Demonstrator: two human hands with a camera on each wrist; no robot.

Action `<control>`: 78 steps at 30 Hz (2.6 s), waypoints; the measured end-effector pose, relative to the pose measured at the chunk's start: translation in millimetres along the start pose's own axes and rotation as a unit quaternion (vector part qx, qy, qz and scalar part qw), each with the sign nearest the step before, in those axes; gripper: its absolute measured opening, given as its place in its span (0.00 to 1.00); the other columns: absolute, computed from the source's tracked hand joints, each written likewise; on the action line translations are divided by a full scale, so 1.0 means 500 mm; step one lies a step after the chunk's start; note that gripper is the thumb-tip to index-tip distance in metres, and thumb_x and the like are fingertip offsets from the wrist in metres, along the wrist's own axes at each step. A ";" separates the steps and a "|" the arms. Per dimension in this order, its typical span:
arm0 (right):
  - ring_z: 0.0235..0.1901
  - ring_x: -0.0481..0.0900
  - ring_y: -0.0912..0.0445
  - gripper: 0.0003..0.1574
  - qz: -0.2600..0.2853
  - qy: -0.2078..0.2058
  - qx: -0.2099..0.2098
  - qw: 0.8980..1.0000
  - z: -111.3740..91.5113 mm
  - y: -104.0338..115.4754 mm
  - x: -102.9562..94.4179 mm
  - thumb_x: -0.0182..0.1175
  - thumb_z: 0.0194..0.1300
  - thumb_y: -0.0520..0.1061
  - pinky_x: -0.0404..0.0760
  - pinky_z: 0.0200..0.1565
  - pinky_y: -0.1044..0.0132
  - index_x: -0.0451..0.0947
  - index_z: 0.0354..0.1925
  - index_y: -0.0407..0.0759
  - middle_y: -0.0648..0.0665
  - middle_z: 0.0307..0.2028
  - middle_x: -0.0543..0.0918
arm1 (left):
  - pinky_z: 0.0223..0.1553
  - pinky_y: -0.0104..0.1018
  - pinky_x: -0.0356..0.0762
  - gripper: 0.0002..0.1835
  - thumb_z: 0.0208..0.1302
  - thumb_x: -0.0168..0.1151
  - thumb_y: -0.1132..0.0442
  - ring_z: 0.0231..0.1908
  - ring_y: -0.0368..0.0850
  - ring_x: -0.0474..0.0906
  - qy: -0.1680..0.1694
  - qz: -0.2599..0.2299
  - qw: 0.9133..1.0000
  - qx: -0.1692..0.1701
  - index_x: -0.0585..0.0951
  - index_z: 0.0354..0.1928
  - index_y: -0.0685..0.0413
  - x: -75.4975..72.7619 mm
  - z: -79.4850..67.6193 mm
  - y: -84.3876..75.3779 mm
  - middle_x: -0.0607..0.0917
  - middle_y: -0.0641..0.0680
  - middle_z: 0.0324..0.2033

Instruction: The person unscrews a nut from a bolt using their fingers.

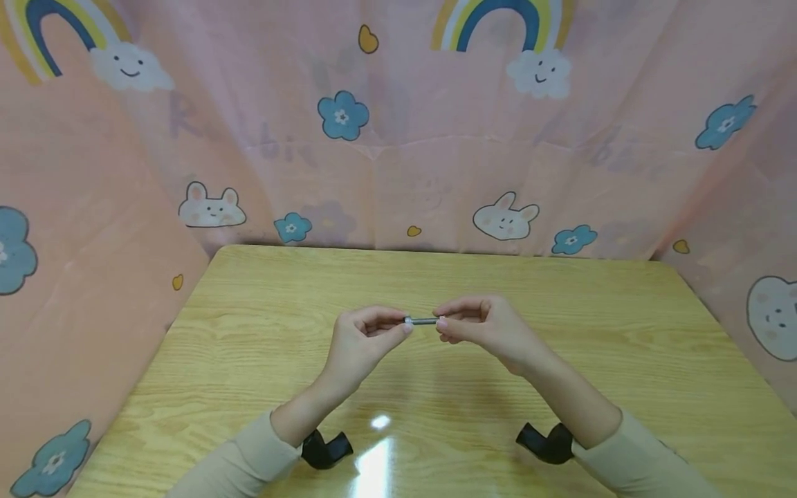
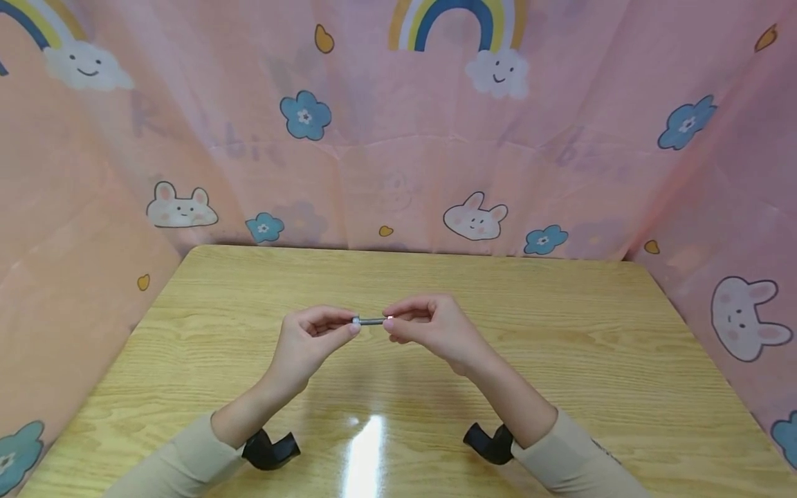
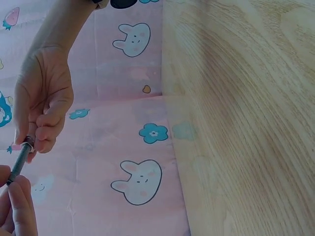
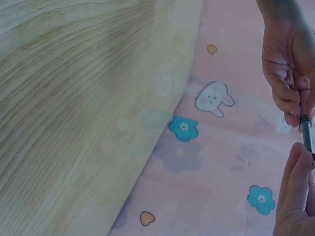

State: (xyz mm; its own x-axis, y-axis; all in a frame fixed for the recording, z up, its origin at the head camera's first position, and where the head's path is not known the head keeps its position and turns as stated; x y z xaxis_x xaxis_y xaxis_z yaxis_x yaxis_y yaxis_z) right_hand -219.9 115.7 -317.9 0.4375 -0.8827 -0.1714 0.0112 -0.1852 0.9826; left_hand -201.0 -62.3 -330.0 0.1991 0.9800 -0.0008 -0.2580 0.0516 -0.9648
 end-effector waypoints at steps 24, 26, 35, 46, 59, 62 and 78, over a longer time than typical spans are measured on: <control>0.33 0.82 0.55 0.17 -0.029 -0.021 -0.019 0.999 -0.002 -0.002 -0.004 0.64 0.58 0.38 0.81 0.41 0.62 0.77 0.44 0.29 0.41 0.33 0.83 | 0.39 0.36 0.81 0.08 0.57 0.64 0.71 0.33 0.45 0.82 -0.001 -0.004 1.000 -0.008 0.82 0.39 0.68 -0.002 -0.001 0.006 0.83 0.60 0.34; 0.32 0.82 0.55 0.16 -0.030 -0.022 -0.026 0.999 -0.003 -0.001 -0.004 0.65 0.57 0.37 0.81 0.41 0.63 0.77 0.43 0.28 0.42 0.33 0.83 | 0.39 0.36 0.81 0.08 0.57 0.64 0.71 0.33 0.45 0.82 0.000 -0.004 1.000 -0.007 0.82 0.39 0.68 -0.002 -0.001 0.007 0.83 0.60 0.34; 0.35 0.83 0.52 0.22 -0.040 0.001 -0.014 0.999 -0.001 -0.005 0.002 0.64 0.59 0.40 0.82 0.41 0.61 0.75 0.50 0.29 0.39 0.36 0.82 | 0.38 0.36 0.81 0.08 0.56 0.65 0.70 0.33 0.44 0.82 -0.002 -0.002 1.000 -0.009 0.82 0.38 0.68 -0.003 -0.002 0.009 0.84 0.59 0.34; 0.32 0.83 0.52 0.12 -0.082 -0.025 -0.058 0.995 -0.003 0.004 0.001 0.67 0.53 0.33 0.83 0.36 0.63 0.80 0.38 0.33 0.40 0.34 0.82 | 0.38 0.36 0.81 0.09 0.56 0.65 0.69 0.33 0.44 0.82 -0.005 0.001 1.000 -0.030 0.83 0.38 0.67 0.000 0.000 0.015 0.84 0.58 0.34; 0.33 0.83 0.50 0.17 -0.053 -0.019 -0.024 0.998 0.006 -0.003 -0.008 0.63 0.60 0.41 0.82 0.40 0.61 0.78 0.42 0.27 0.40 0.32 0.84 | 0.38 0.37 0.81 0.08 0.56 0.65 0.69 0.33 0.45 0.82 -0.007 0.005 0.999 -0.035 0.83 0.38 0.66 -0.006 0.004 0.013 0.84 0.57 0.34; 0.33 0.83 0.53 0.17 -0.041 -0.017 -0.029 0.999 0.008 -0.004 -0.009 0.66 0.57 0.39 0.82 0.40 0.62 0.78 0.42 0.28 0.40 0.33 0.84 | 0.39 0.38 0.81 0.09 0.56 0.65 0.69 0.33 0.44 0.82 -0.006 -0.001 0.999 -0.035 0.83 0.38 0.68 -0.008 0.006 0.013 0.84 0.58 0.34; 0.34 0.83 0.50 0.21 -0.023 -0.004 0.007 1.000 0.013 -0.014 -0.017 0.65 0.58 0.42 0.81 0.43 0.57 0.77 0.45 0.28 0.40 0.33 0.84 | 0.40 0.39 0.81 0.10 0.56 0.65 0.69 0.33 0.44 0.82 -0.005 -0.006 1.000 -0.027 0.82 0.40 0.69 -0.004 0.009 0.014 0.84 0.58 0.34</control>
State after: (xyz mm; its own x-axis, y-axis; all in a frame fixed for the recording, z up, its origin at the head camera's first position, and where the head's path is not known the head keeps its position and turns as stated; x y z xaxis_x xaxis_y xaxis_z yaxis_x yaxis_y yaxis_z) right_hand -229.5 121.9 -323.9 0.4294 -0.8766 -0.2173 0.0188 -0.2319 0.9726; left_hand -207.4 -63.3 -335.4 0.1934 0.9810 0.0139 -0.2033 0.0540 -0.9776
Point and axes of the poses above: each hand's wrist, its own z-axis towards the middle knuckle, its own x-axis out of the palm, y = z × x, the point moved 6 cm from there along z, towards the middle knuckle
